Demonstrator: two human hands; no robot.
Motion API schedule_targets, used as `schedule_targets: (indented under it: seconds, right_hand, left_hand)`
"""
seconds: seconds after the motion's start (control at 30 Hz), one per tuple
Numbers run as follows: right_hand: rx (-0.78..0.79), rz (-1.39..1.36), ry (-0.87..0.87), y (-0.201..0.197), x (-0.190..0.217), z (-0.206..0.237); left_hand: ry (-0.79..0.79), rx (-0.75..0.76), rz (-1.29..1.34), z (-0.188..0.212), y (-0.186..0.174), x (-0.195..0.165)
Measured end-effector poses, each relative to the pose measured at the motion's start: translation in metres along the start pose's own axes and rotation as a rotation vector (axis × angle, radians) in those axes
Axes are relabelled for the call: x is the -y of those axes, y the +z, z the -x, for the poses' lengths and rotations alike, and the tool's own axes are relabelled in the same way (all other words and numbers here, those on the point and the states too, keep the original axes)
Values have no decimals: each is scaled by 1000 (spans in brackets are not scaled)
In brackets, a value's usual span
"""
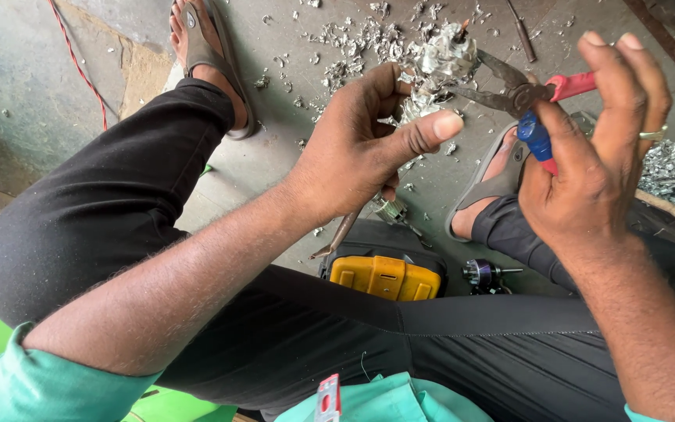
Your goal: The person sits on a chair and uses pliers to pull crumpled aluminum foil wrapping off a metal rod, working section by section and letting the stripped foil fall onto the floor with other scrap. They reposition the rod in the pliers repeatedly to strip more of its length.
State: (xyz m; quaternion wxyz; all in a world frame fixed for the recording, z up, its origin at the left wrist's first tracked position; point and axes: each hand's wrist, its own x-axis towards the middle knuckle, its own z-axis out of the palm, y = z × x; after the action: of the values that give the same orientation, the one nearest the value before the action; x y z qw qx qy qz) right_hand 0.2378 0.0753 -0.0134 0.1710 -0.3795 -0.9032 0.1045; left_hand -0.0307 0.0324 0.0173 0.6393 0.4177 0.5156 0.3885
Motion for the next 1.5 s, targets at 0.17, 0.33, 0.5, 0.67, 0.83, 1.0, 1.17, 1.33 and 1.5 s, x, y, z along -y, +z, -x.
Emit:
schedule_targets:
  seconds: [0.17,0.33,0.5,0.67,0.83,1.0,1.17,1.33,1.5]
  right_hand:
    - [14,51,-13,2,2,1]
    - [-5,179,-55,6,-2,8]
    - [-42,239,-74,8,-23,10]
    - [-97,212,-102,-5,-25,11]
    - [-66,205,-92,-17,-13,1]
    - [-56,208,-92,-21,-8,0]
    - [-74,208,-25,-21,-18,1]
    - [-78,-46,49,-8,-16,0]
    - [82,-548,389,16,9,13]
  left_hand:
    - [-21,-48,-15,5,8,-5]
    - [-29,-26,-22,8,11,-9]
    - [14,5,-2,9,12,-7]
    - [-12,-9,-6,4,16,0]
    - [188,36,93,1,16,-1]
    - [187,-39,-224,12,18,-10]
    - [48,-49,-561,6,26,-10]
    - [-76,-51,-729,-3,22,-10]
    - [66,-30,-1041,-2,6,-11]
